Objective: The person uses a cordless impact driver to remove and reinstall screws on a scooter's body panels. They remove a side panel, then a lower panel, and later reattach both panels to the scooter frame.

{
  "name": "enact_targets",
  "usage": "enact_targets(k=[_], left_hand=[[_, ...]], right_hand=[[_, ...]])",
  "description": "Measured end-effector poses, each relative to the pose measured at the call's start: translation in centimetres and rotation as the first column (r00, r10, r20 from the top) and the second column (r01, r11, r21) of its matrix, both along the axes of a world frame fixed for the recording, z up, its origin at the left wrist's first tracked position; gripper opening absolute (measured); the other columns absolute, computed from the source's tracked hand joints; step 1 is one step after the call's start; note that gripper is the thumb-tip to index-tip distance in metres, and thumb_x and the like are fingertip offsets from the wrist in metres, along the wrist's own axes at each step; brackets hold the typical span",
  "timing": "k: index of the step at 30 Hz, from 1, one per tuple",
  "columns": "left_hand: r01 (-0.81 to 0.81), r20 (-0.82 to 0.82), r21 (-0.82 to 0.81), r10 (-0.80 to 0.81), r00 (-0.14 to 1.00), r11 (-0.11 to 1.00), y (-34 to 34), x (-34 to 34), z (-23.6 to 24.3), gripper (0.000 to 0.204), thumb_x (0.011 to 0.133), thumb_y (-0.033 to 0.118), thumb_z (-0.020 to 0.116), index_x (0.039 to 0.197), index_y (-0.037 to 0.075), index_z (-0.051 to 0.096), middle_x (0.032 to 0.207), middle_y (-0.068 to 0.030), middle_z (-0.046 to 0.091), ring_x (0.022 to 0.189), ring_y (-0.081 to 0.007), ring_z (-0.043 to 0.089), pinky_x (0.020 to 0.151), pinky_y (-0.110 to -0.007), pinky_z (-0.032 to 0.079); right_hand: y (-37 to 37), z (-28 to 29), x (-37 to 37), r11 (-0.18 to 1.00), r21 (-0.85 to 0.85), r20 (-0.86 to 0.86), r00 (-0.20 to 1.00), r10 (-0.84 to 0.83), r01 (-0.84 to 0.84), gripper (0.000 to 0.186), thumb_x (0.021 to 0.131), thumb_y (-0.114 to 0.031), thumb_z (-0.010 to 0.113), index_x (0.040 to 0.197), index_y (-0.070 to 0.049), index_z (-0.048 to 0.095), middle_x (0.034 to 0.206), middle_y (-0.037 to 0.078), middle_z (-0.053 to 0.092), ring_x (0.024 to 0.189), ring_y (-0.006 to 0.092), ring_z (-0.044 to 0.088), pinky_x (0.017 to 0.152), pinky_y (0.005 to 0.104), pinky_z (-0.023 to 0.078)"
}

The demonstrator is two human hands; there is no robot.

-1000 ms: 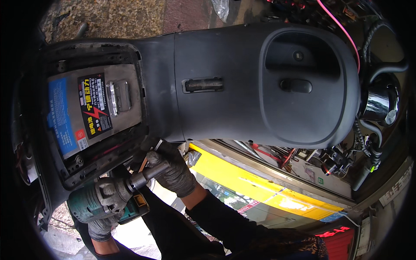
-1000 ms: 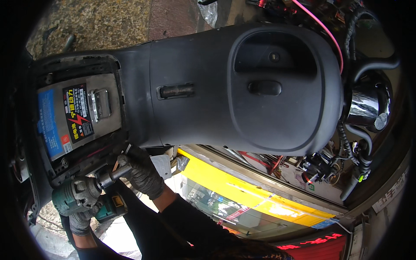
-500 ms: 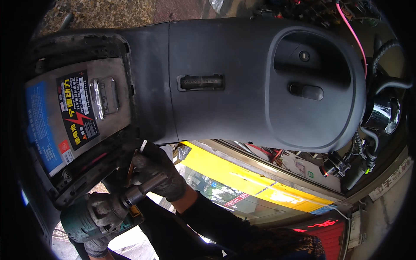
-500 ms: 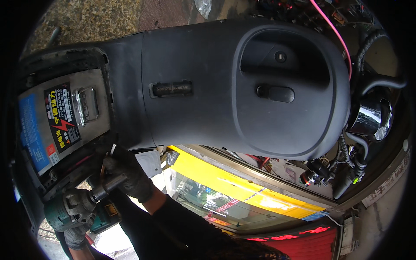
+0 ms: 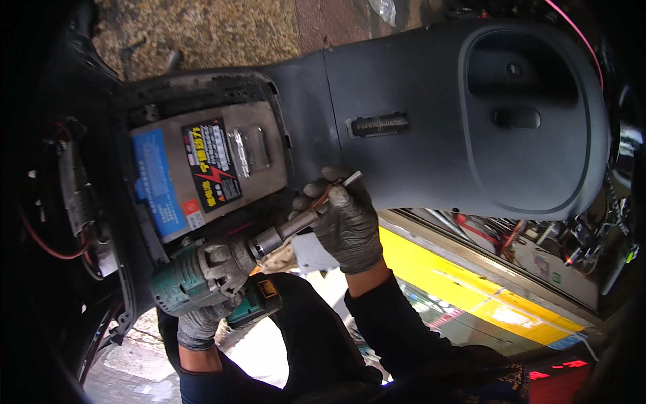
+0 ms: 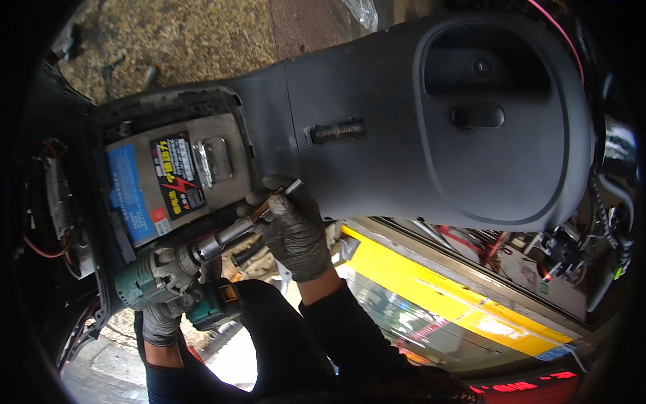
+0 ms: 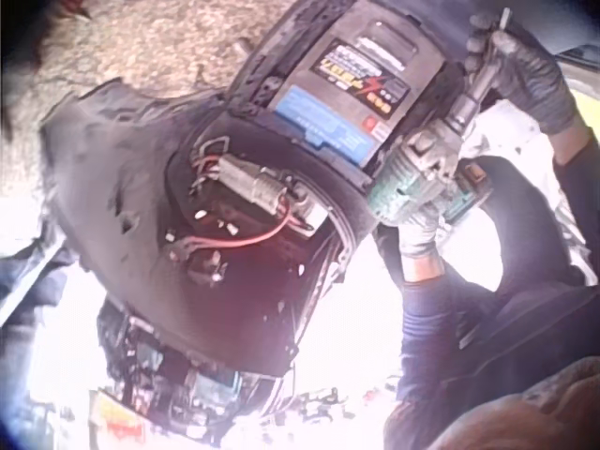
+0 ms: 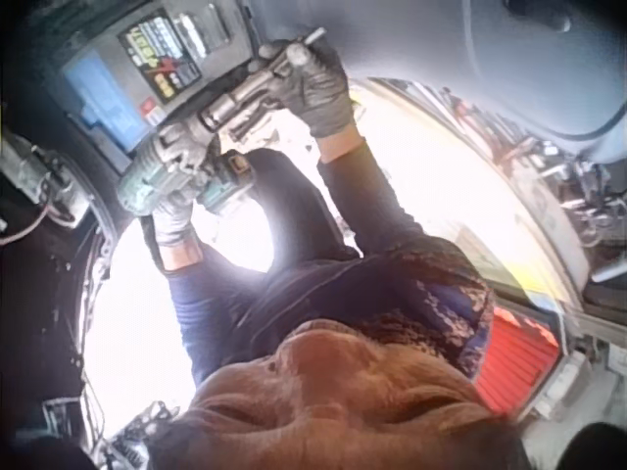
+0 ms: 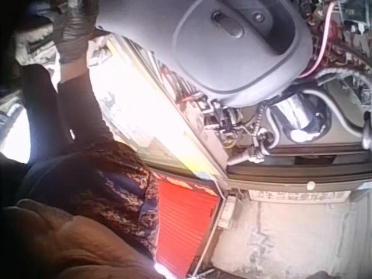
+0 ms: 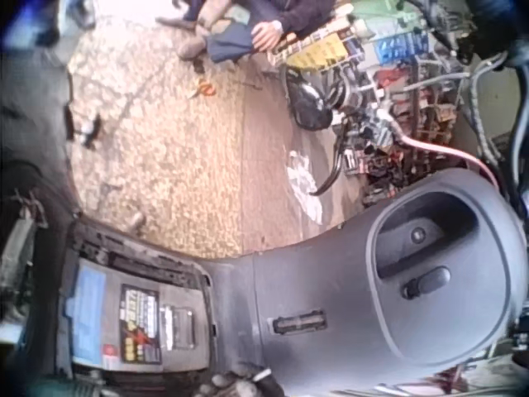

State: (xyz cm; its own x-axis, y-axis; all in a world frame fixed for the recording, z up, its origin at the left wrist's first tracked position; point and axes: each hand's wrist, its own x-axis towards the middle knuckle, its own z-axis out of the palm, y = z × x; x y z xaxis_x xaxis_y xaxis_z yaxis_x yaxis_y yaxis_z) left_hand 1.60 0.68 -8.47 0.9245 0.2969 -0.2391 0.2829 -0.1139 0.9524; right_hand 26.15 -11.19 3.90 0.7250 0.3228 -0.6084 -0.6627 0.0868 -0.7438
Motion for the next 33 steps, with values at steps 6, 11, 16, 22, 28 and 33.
enact_targets(k=[6,11,16,22,28,33], left_hand=[[0.027,0.021,0.177,-0.031,0.999,0.984,-1.1,-0.2,-2.5,0.057,0.074,0.036,0.084,0.115,0.007,0.057,0.093,-0.0041,0.062,0.076,-0.0157,0.063,0.065,-0.03,0.053],[-0.304,-0.157,-0.472,0.26,0.953,0.828,-0.2,2.0,-0.3,0.065,0.071,0.036,0.087,0.12,0.006,0.057,0.104,-0.0054,0.063,0.087,-0.0189,0.063,0.073,-0.032,0.053],[-0.29,-0.05,-0.42,0.298,0.953,0.86,1.2,3.5,2.6,0.059,0.073,0.037,0.085,0.117,0.007,0.06,0.106,-0.0069,0.064,0.089,-0.0202,0.063,0.076,-0.034,0.053],[-0.333,-0.032,-0.66,0.418,0.908,0.673,1.5,4.3,3.9,0.061,0.067,0.033,0.089,0.109,-0.002,0.06,0.091,-0.0121,0.066,0.079,-0.0221,0.065,0.068,-0.033,0.054],[-0.162,0.054,-0.873,0.421,0.906,0.46,1.2,4.2,5.1,0.05,0.067,0.015,0.083,0.106,-0.006,0.059,0.097,-0.0205,0.064,0.076,-0.0302,0.066,0.067,-0.038,0.056],[0.128,0.238,-0.933,0.312,0.92,0.335,-0.2,4.1,5.4,0.047,0.071,0.019,0.078,0.105,-0.007,0.058,0.106,-0.0268,0.061,0.076,-0.0316,0.066,0.066,-0.041,0.056]], right_hand=[[-0.4,-0.9,1.7,0.977,0.21,0.087,0.995,-0.04,0.021,0.026,0.091,-0.007,0.065,0.117,-0.002,0.062,0.104,0.019,0.069,0.099,0.0354,0.069,0.082,0.0483,0.062],[-0.7,-2.0,3.1,0.927,0.372,0.18,0.983,-0.024,-0.045,0.025,0.092,-0.009,0.065,0.116,-0.003,0.062,0.105,0.018,0.069,0.101,0.0355,0.068,0.087,0.0501,0.059],[-0.2,-3.5,3.6,0.858,0.502,0.254,0.967,-0.026,-0.109,0.027,0.097,-0.017,0.06,0.121,-0.006,0.059,0.109,0.014,0.069,0.1,0.0315,0.068,0.084,0.0508,0.058],[1.1,-3.5,3.3,0.764,0.637,0.252,0.964,-0.085,-0.099,0.024,0.095,-0.015,0.062,0.117,-0.005,0.061,0.104,0.014,0.069,0.096,0.0303,0.069,0.082,0.048,0.059],[1.0,-4.4,1.2,0.855,0.463,0.323,0.942,0.085,-0.236,0.016,0.095,-0.013,0.063,0.107,-0.004,0.065,0.098,0.01,0.068,0.09,0.0219,0.069,0.078,0.0378,0.062],[2.9,-6.5,-1.9,0.842,0.323,0.46,0.849,0.258,-0.432,0.019,0.096,-0.013,0.061,0.112,-0.003,0.066,0.106,0.005,0.066,0.099,0.0157,0.063,0.088,0.0302,0.053]])
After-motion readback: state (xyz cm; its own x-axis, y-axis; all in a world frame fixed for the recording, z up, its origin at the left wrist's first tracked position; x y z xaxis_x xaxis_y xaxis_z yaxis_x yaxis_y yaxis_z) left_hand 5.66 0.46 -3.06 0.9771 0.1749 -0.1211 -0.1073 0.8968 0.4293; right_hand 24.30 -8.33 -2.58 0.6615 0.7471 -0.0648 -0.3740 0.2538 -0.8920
